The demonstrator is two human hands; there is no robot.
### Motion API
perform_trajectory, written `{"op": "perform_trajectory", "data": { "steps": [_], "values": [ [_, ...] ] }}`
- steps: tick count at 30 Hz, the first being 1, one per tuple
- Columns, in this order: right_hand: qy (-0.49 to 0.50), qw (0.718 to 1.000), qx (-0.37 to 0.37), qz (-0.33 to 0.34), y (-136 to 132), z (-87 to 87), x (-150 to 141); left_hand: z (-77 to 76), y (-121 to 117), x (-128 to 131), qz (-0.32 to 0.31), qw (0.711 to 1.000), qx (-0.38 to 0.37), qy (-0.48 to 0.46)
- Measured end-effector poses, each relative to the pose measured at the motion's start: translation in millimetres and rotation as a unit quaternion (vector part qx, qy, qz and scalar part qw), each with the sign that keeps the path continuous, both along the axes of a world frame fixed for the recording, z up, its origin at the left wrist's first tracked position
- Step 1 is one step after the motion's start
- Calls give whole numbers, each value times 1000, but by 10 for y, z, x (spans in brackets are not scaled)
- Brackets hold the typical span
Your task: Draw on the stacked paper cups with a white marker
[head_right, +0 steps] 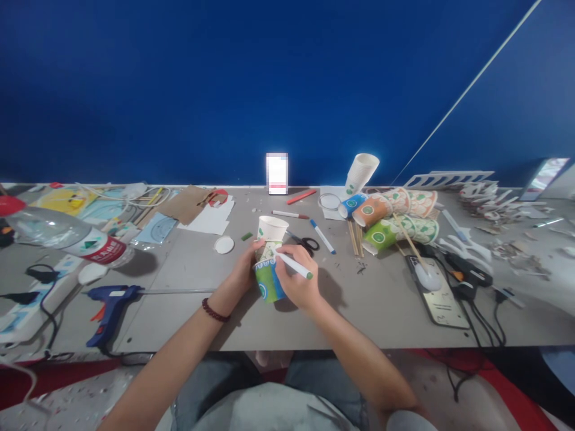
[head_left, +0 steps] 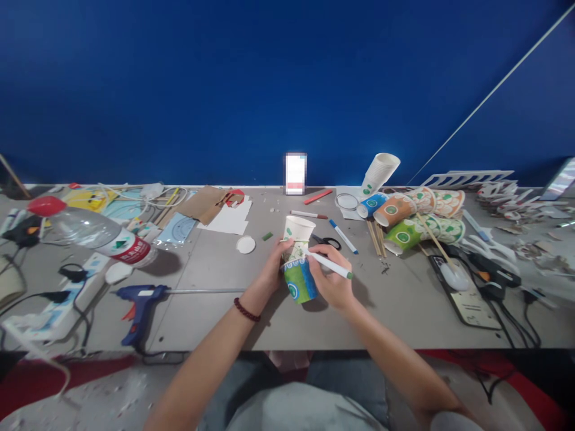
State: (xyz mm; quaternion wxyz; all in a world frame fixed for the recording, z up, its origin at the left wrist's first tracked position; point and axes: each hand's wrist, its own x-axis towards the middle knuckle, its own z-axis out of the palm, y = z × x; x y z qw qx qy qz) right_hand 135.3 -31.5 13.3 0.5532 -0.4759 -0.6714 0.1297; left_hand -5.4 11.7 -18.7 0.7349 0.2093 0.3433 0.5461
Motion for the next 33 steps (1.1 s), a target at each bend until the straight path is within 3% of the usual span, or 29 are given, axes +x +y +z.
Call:
{"op": "perform_trajectory", "data": {
  "steps": [10,33],
  "values": [
    [-17,1000,-8,-9,25,-24,-8,65,-17,12,16,998,-5,63],
    [-7,1000,-21,8,21,-24,21,14,7,5,14,998,5,54]
  ]
}}
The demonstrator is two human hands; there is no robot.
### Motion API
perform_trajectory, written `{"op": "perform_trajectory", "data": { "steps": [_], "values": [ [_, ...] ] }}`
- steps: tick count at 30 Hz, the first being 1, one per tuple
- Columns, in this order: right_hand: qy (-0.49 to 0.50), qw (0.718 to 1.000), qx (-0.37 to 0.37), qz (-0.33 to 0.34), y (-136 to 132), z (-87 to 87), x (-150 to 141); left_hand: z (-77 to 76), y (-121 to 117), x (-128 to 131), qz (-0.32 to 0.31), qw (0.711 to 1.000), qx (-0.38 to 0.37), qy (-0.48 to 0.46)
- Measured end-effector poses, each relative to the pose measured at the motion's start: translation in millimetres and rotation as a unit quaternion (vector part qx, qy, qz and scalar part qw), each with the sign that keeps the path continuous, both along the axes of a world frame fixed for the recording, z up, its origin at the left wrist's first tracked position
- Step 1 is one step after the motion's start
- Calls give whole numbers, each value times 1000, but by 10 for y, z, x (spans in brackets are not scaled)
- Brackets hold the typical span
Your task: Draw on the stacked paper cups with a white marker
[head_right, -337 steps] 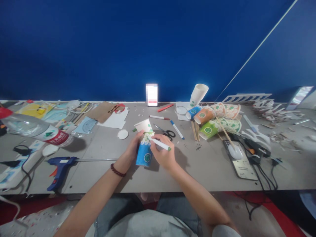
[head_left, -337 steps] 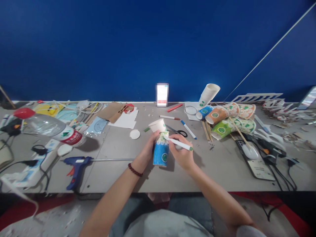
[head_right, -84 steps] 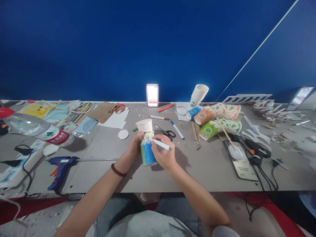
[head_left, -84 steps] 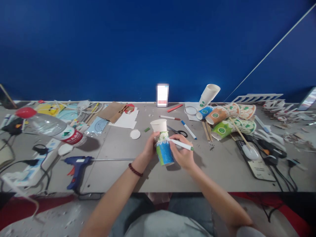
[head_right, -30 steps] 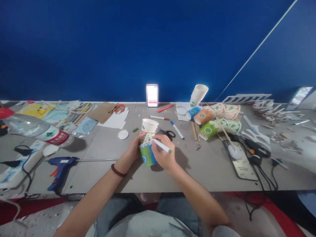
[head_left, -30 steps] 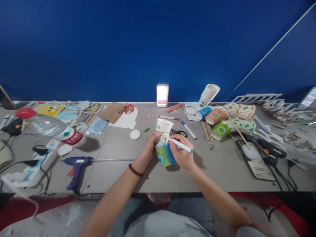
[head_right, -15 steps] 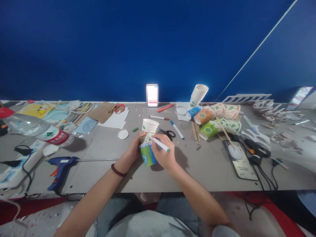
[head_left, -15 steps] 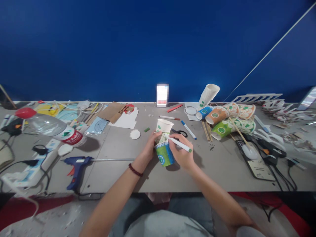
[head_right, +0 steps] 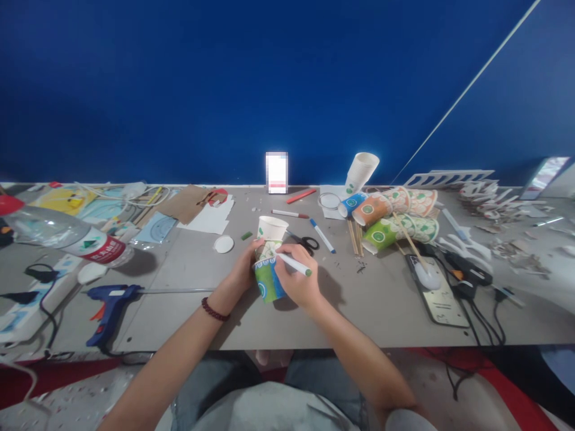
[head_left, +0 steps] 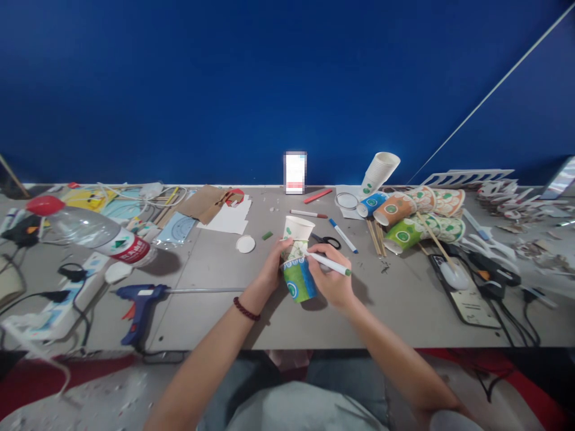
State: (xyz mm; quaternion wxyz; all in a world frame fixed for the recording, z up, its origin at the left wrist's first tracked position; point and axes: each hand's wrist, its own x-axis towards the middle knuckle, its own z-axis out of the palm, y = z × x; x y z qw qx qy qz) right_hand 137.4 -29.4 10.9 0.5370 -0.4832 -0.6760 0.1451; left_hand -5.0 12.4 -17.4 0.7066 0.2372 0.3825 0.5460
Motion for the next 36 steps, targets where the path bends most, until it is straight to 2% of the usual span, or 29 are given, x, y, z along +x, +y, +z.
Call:
{"op": "perform_trajectory", "data": {
  "steps": [7,20,36],
  "values": [
    [4,1000,1,-2,-6,10,-9,-26,6,-13,0,1000,-3,-10],
    [8,1000,0,-31,8,8,-28,44,-18,4,-10,1000,-12,-1],
    [16,1000,3,7,-10,26,-3,41,-11,5,0,1000,-10,10]
  ]
}}
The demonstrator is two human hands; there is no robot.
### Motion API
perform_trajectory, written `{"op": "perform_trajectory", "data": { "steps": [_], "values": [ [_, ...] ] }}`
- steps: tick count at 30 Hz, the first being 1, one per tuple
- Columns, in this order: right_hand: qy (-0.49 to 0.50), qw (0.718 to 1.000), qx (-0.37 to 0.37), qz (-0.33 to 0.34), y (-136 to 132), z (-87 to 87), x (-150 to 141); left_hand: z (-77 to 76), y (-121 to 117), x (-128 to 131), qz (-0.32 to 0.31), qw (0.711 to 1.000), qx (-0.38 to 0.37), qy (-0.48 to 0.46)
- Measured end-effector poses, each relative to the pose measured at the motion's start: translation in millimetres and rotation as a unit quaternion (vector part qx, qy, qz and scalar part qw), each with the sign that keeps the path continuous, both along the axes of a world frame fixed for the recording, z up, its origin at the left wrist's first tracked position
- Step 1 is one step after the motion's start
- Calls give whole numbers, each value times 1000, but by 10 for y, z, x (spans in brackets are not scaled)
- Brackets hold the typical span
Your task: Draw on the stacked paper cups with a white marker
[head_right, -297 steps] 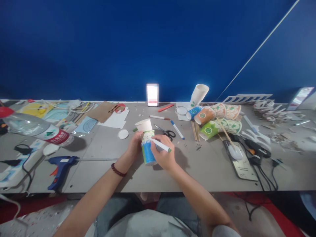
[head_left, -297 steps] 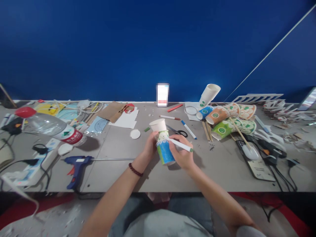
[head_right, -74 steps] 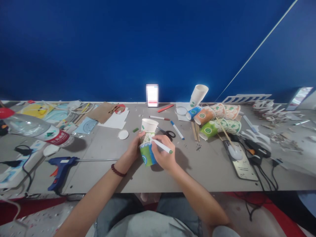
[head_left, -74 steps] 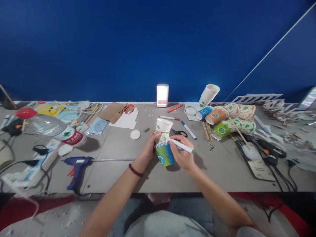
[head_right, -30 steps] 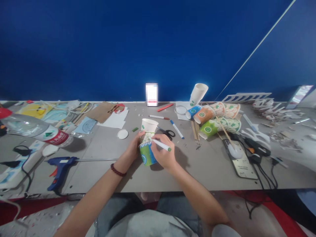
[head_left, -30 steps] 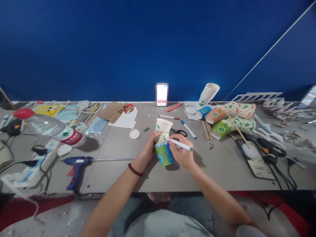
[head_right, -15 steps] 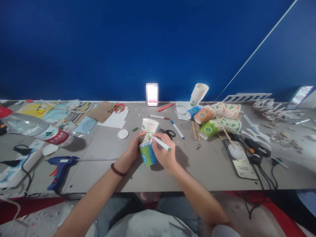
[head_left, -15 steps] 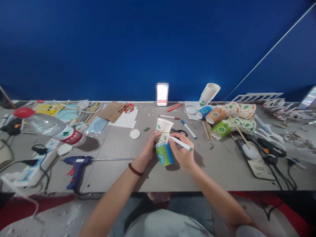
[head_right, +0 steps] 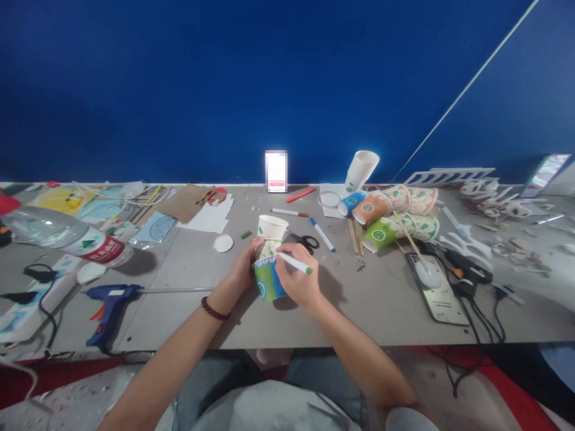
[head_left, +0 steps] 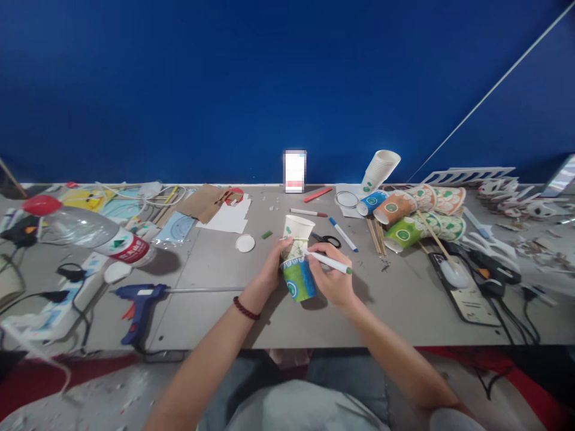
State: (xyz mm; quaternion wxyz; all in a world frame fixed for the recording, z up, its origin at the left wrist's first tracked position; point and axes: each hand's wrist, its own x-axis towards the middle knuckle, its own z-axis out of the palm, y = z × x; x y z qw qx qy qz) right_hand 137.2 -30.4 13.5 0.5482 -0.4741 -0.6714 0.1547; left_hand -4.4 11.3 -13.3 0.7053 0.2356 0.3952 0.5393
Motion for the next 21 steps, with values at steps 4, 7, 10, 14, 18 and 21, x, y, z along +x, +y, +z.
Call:
{"op": "perform_trajectory", "data": {
  "steps": [4,7,10,14,18,21],
  "values": [
    [7,1000,-2,0,1,-15,1,-11,3,2,9,1000,-1,10],
    [25,1000,-14,-7,6,-50,-8,-15,5,3,5,1000,-4,8],
    [50,998,-30,-11,16,-90,-14,-22,7,2,-11,1000,-15,-2],
    [63,997,-47,-9,26,-118,-10,-30,8,-7,-13,1000,-17,-3],
    [70,996,-58,-6,29,-126,-6,-17,-1,-11,-10,1000,-13,-6],
    [71,996,-56,-5,32,-132,-7,-4,-9,-7,-15,1000,-14,-8]
  ]
}}
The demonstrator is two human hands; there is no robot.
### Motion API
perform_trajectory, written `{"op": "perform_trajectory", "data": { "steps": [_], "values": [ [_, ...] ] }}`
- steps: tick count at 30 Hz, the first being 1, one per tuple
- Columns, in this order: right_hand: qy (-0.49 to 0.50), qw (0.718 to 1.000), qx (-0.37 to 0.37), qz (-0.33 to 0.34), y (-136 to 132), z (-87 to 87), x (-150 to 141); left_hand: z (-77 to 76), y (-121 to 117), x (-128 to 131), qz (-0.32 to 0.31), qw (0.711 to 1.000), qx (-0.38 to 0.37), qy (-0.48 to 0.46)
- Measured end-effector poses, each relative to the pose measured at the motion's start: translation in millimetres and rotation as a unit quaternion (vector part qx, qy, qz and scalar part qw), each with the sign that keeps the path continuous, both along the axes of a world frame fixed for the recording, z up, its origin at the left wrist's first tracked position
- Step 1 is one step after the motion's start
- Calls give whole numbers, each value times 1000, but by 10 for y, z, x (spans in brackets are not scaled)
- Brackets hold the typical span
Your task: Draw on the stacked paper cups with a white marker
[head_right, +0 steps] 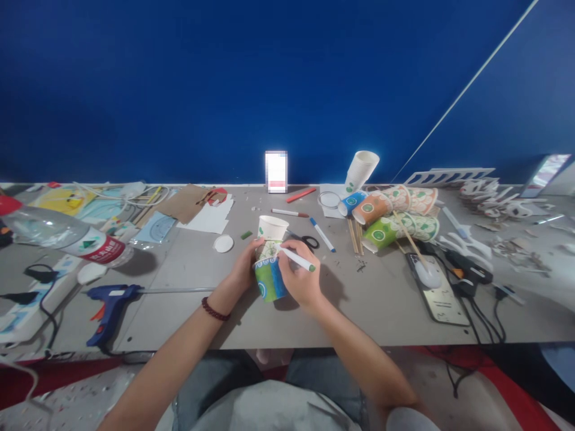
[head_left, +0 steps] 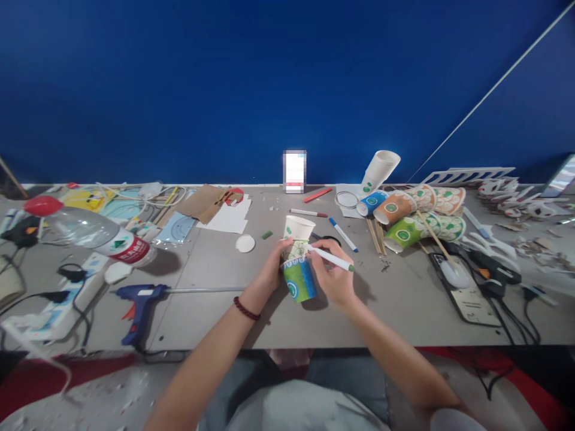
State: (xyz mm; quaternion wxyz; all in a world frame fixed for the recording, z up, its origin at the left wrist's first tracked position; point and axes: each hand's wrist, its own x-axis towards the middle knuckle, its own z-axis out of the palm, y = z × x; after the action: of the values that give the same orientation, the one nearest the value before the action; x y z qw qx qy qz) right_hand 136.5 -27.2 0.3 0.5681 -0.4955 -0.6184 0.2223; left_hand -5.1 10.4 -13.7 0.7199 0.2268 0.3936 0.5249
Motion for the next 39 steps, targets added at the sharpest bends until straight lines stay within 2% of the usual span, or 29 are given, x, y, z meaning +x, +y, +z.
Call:
{"op": "perform_trajectory", "data": {
  "steps": [14,29,39],
  "values": [
    [-50,998,37,5,-27,95,9,27,2,17,13,1000,6,7],
    [-45,998,39,6,-40,111,7,9,7,2,3,1000,-4,-2],
    [-50,997,58,5,-50,130,-1,42,34,34,29,999,31,-34]
  ]
}}
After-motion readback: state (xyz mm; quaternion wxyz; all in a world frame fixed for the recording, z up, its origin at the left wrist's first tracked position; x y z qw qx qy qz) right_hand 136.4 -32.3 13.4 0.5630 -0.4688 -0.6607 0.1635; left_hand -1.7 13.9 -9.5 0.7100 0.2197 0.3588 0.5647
